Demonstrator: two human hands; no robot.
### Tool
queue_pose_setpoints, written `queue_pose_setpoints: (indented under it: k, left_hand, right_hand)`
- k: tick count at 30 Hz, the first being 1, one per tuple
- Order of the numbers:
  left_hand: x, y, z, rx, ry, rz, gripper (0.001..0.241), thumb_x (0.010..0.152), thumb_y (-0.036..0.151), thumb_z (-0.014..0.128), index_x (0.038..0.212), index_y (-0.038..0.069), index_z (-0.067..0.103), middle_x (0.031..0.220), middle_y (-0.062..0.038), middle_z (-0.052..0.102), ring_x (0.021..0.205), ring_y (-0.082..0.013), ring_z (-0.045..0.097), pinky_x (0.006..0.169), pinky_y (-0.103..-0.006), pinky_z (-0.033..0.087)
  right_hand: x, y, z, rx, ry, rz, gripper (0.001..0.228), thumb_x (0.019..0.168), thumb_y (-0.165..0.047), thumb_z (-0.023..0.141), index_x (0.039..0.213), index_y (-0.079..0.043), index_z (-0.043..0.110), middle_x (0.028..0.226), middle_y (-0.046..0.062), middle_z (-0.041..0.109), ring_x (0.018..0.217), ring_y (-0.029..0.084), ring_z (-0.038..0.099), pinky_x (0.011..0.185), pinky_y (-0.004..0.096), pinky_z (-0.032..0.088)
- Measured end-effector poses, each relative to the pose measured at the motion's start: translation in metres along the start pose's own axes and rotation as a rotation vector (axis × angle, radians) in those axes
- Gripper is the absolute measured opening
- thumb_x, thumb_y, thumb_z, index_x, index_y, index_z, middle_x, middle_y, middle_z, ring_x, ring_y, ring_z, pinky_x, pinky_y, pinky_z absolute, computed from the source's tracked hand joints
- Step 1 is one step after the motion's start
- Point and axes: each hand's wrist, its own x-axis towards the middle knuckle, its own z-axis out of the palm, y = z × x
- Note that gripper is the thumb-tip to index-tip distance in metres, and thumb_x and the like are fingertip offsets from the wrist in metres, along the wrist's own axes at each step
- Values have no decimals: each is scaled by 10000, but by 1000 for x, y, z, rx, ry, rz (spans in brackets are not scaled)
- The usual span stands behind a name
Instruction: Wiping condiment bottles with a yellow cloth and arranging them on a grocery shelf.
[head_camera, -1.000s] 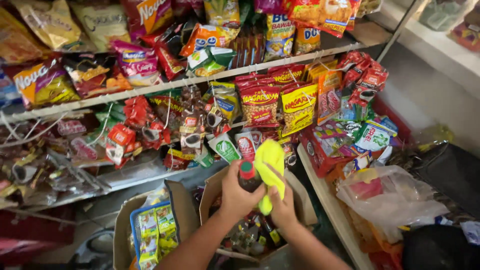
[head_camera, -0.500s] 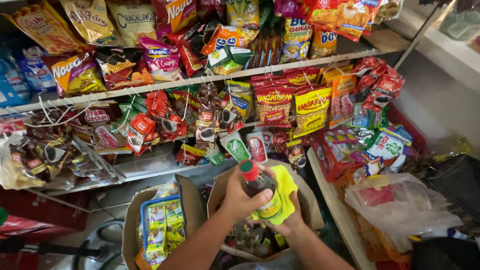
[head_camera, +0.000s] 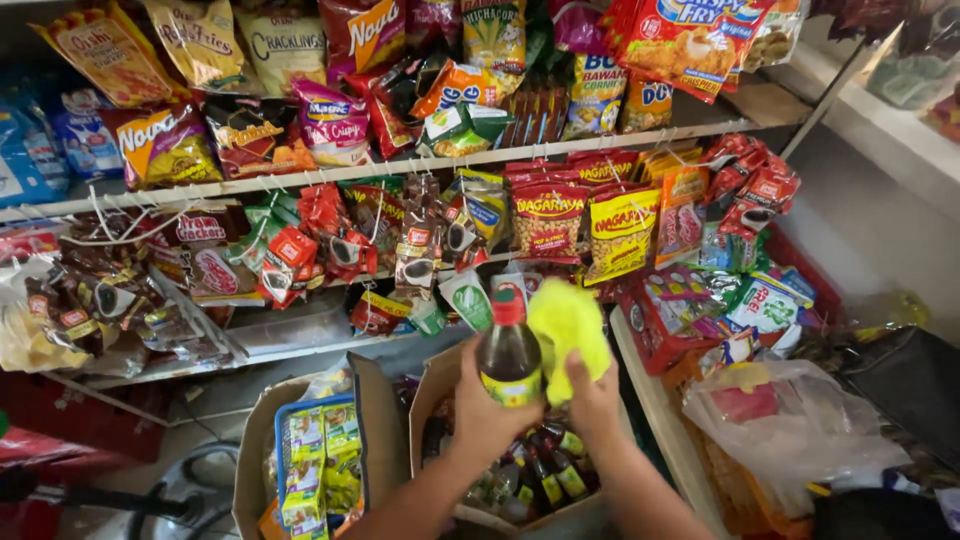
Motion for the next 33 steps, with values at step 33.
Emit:
queue_pose_setpoints:
  k: [33]
  left_hand:
    - [-11,-40,-30,154,-378,-291,1037,524,193,939,1424,98,433,1241,-93,689,1100,-223,685,956,-366,560]
  right_hand:
    - [-5,-14,29,39,-1,-73,294,894,-93,723,1158,32,690,1034,145,741,917,174,701,814,326,561]
